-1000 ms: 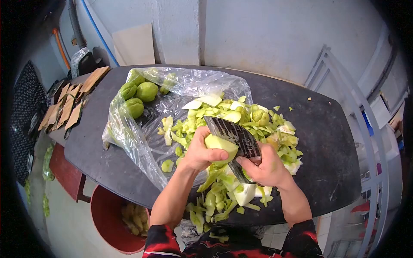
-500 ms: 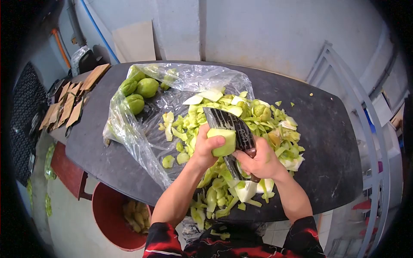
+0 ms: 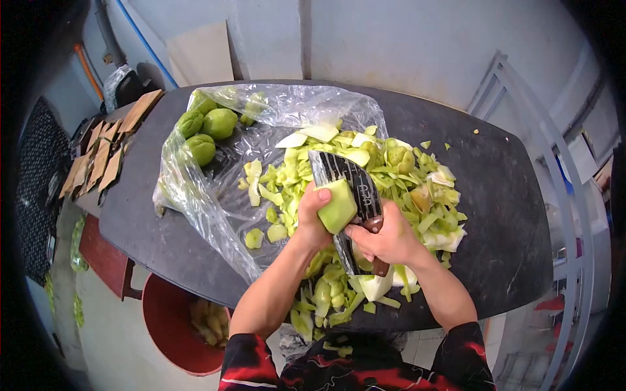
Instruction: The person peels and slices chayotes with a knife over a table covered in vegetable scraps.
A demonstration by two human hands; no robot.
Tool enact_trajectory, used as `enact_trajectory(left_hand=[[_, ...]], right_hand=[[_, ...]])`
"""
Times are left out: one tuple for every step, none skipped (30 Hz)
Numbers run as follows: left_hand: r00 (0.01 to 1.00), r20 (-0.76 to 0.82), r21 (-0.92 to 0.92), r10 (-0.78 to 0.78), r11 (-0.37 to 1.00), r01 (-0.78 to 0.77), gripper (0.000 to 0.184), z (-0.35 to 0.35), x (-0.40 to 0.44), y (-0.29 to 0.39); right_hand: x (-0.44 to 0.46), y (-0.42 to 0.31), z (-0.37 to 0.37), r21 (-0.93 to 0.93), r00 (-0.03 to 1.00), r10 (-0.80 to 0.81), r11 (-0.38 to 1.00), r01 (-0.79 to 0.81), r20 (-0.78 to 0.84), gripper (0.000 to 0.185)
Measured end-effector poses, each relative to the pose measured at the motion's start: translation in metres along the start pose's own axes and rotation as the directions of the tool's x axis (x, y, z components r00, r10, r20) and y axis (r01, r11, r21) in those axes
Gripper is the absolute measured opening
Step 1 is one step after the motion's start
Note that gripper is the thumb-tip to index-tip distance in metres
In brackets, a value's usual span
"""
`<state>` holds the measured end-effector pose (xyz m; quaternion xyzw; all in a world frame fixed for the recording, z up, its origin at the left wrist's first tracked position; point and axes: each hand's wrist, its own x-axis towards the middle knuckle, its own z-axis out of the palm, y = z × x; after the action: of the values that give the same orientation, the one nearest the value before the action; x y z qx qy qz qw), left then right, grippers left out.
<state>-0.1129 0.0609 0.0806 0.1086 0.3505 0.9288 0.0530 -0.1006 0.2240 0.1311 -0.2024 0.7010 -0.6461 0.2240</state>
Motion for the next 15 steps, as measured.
enact_trajectory(left_hand=[[1.000,-0.001,-0.003,-0.004,1.000,0.004,0.063,-0.001,0.001,-0.001],[1.000,-0.025,0.024,-0.005,1.000,0.006,0.059,-0.001,0.002,-0.001],[0.999,-0.048,0.051,-0.005,0.999,0.008,0.055,-0.001,0.002,0.000],[0.998,-0.063,0.082,-0.010,0.997,0.015,0.050,-0.002,0.002,-0.001],[0.998,-0.063,0.082,-0.011,0.997,0.016,0.050,-0.003,0.002,-0.004],[0.997,-0.077,0.113,-0.007,0.993,0.016,0.058,-0.005,0.002,-0.008],[0.996,-0.091,0.144,-0.002,0.989,0.015,0.066,-0.006,0.002,-0.010],[0.996,-0.093,0.144,-0.004,0.989,0.017,0.066,-0.006,0.002,-0.010],[0.996,-0.078,0.115,-0.043,0.992,0.052,0.065,-0.008,0.000,-0.009],[0.995,-0.061,0.087,-0.078,0.993,0.084,0.064,-0.009,-0.001,-0.008],[0.995,-0.062,0.088,-0.079,0.993,0.085,0.064,-0.010,0.000,-0.007],[0.990,-0.082,0.124,-0.111,0.985,0.120,0.064,-0.013,0.003,-0.006],[0.984,-0.105,0.157,-0.142,0.975,0.157,0.064,-0.015,0.004,-0.007],[0.983,-0.140,0.191,-0.117,0.971,0.142,0.063,-0.016,0.006,-0.010],[0.983,-0.141,0.189,-0.114,0.972,0.140,0.063,-0.014,0.006,-0.009]], right_hand=[[0.002,0.003,-0.001,0.002,1.000,0.002,1.000,-0.002,0.001,0.010],[0.004,0.005,-0.002,0.004,1.000,0.004,1.000,-0.004,0.003,0.011],[0.005,0.003,-0.004,0.006,1.000,0.006,1.000,-0.006,0.002,0.011],[0.006,0.001,-0.009,-0.020,0.998,0.053,0.998,-0.053,0.028,0.012],[0.006,-0.001,-0.012,-0.047,0.994,0.101,0.994,-0.098,0.052,0.013],[0.007,0.003,-0.013,-0.001,0.995,0.078,0.997,-0.078,0.054,0.014],[0.007,0.001,-0.011,-0.001,0.995,0.078,0.997,-0.078,0.054,0.014],[0.007,-0.001,-0.008,-0.003,0.998,0.052,0.999,-0.052,0.043,0.016],[0.006,-0.002,-0.006,-0.005,0.999,0.028,1.000,-0.028,0.030,0.018],[0.006,-0.001,-0.005,-0.004,0.999,0.028,1.000,-0.028,0.030,0.018],[0.007,0.001,-0.005,-0.009,0.999,0.038,0.999,-0.038,0.025,0.019],[0.008,0.003,-0.005,-0.014,0.999,0.048,0.999,-0.048,0.020,0.021],[0.008,0.005,-0.005,-0.013,0.999,0.051,0.999,-0.051,0.019,0.021],[0.009,0.006,-0.004,-0.005,0.999,0.025,1.000,-0.025,0.021,0.021],[0.011,0.007,-0.004,0.002,1.000,-0.004,1.000,0.004,0.024,0.021]])
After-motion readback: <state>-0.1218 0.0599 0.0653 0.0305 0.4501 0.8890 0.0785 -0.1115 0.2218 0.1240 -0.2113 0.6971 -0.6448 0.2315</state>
